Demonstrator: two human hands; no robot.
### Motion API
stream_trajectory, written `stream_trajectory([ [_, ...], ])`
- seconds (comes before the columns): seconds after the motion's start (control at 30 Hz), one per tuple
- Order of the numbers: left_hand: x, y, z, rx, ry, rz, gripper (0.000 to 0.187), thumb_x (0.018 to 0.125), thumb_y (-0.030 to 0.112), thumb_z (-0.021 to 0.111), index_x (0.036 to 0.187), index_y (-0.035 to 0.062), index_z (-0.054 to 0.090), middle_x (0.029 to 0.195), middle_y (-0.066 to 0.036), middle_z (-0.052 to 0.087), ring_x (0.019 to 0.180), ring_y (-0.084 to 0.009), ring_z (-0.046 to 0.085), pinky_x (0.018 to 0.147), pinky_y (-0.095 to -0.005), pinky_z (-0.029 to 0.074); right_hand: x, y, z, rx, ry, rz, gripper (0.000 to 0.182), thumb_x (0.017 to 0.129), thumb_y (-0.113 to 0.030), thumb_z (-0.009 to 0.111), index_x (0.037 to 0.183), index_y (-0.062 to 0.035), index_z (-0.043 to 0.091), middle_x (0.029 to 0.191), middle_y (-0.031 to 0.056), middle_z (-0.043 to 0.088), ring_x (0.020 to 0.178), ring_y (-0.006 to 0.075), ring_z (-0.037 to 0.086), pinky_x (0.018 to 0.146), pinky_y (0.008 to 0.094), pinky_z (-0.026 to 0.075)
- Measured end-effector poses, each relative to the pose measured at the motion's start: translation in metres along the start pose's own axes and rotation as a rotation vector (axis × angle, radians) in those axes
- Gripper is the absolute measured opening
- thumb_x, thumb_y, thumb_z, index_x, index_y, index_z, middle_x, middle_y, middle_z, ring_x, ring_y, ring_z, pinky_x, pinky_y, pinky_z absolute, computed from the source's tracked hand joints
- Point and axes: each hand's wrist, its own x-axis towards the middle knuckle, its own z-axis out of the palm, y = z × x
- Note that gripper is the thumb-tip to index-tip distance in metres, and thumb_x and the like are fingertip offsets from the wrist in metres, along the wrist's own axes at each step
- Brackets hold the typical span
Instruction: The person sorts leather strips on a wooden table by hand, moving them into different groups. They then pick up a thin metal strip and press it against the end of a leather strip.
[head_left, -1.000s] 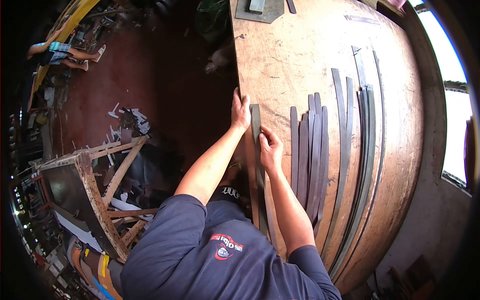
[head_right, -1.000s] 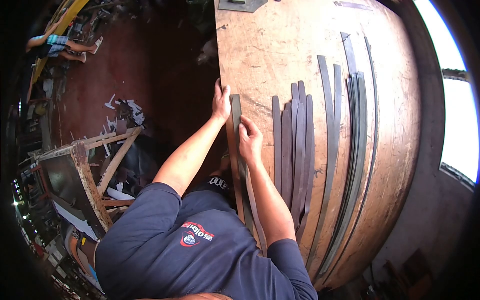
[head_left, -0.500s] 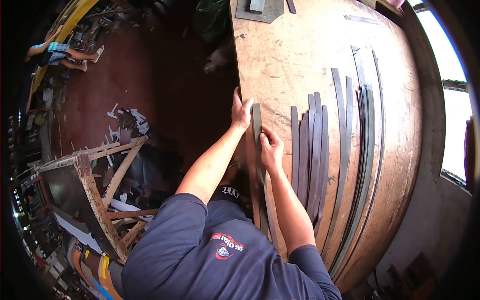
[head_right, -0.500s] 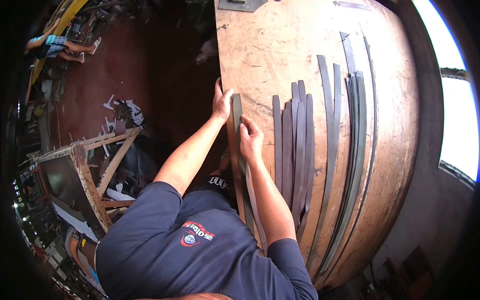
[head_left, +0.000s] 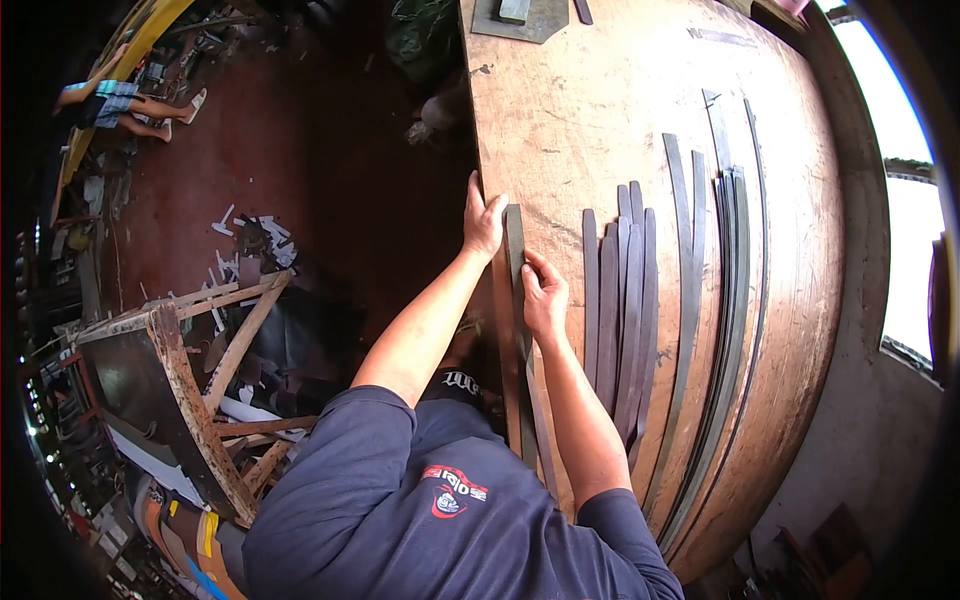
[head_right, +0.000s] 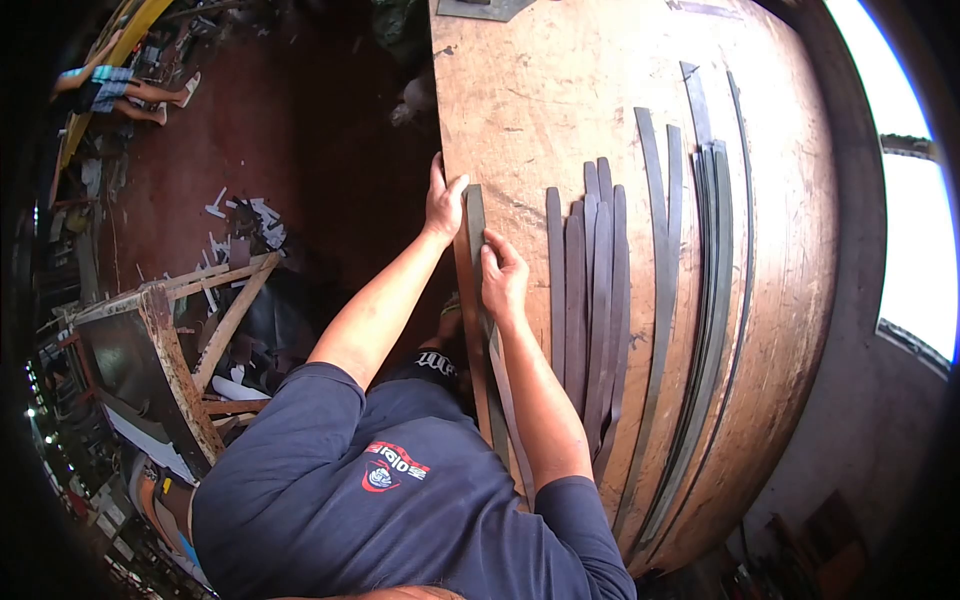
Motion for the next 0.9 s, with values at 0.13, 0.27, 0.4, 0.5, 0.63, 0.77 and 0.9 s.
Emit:
stream_trajectory([
  [0.13,-0.0010,0.0037,-0.0006,-0.011,-0.011,-0.011,0.070,0.088,0.022,0.056,0.146,0.0005,0.024,0.142,-0.019,0.043,0.130,-0.0259,0.043,0.108,-0.0330,0.033,-0.0008,-0.0009,0.0001,-0.010,0.004,-0.012,0.027,0.092,-0.005,0.058,0.117,0.0010,0.064,0.100,0.0055,0.068,0.090,0.0088,0.058,0.083,0.0229,0.046],
  [0.27,-0.0015,0.0065,-0.0007,-0.021,-0.014,-0.016,0.070,0.088,0.023,0.056,0.146,0.0004,0.024,0.143,-0.019,0.041,0.131,-0.0262,0.042,0.108,-0.0330,0.032,-0.0007,-0.0029,-0.0004,-0.040,0.004,-0.025,0.027,0.092,-0.006,0.058,0.117,0.0009,0.064,0.100,0.0057,0.068,0.089,0.0089,0.059,0.082,0.0230,0.046],
  [0.4,-0.0016,0.0072,0.0002,-0.052,0.001,-0.004,0.075,0.086,0.028,0.059,0.145,-0.0040,0.026,0.142,-0.025,0.041,0.132,-0.0340,0.041,0.109,-0.0359,0.031,-0.0006,-0.0040,-0.0005,-0.052,0.001,-0.006,0.027,0.092,-0.006,0.058,0.117,0.0007,0.064,0.099,0.0060,0.068,0.089,0.0090,0.059,0.082,0.0233,0.047],
  [0.5,-0.0009,0.0043,0.0008,-0.083,-0.001,-0.005,0.075,0.085,0.027,0.060,0.145,-0.0041,0.026,0.142,-0.025,0.041,0.132,-0.0338,0.041,0.109,-0.0357,0.031,-0.0009,-0.0045,-0.0011,-0.060,-0.003,0.002,0.027,0.092,-0.006,0.058,0.118,0.0005,0.064,0.098,0.0058,0.068,0.088,0.0090,0.059,0.081,0.0234,0.047],
  [0.63,0.0005,-0.0001,0.0007,-0.092,-0.004,-0.006,0.075,0.085,0.027,0.060,0.145,-0.0038,0.026,0.142,-0.024,0.041,0.132,-0.0334,0.041,0.109,-0.0353,0.031,0.0009,0.0032,-0.0009,-0.051,0.000,-0.010,0.027,0.092,-0.007,0.059,0.118,0.0005,0.064,0.096,0.0050,0.068,0.085,0.0085,0.058,0.080,0.0235,0.047],
  [0.77,-0.0004,0.0013,-0.0001,-0.090,-0.010,-0.013,0.075,0.085,0.028,0.060,0.145,-0.0031,0.026,0.142,-0.024,0.041,0.132,-0.0334,0.041,0.109,-0.0353,0.032,0.0004,0.0012,-0.0008,-0.048,-0.002,0.001,0.027,0.092,-0.007,0.059,0.118,0.0006,0.064,0.095,0.0047,0.068,0.085,0.0084,0.058,0.079,0.0234,0.047],
  [0.9,0.0010,-0.0010,-0.0002,-0.068,-0.005,-0.006,0.075,0.085,0.029,0.060,0.145,-0.0026,0.027,0.142,-0.024,0.041,0.132,-0.0340,0.041,0.109,-0.0357,0.032,-0.0006,-0.0028,-0.0004,-0.059,-0.002,0.005,0.027,0.092,-0.007,0.059,0.117,0.0007,0.064,0.095,0.0043,0.068,0.085,0.0082,0.058,0.079,0.0233,0.047],
])
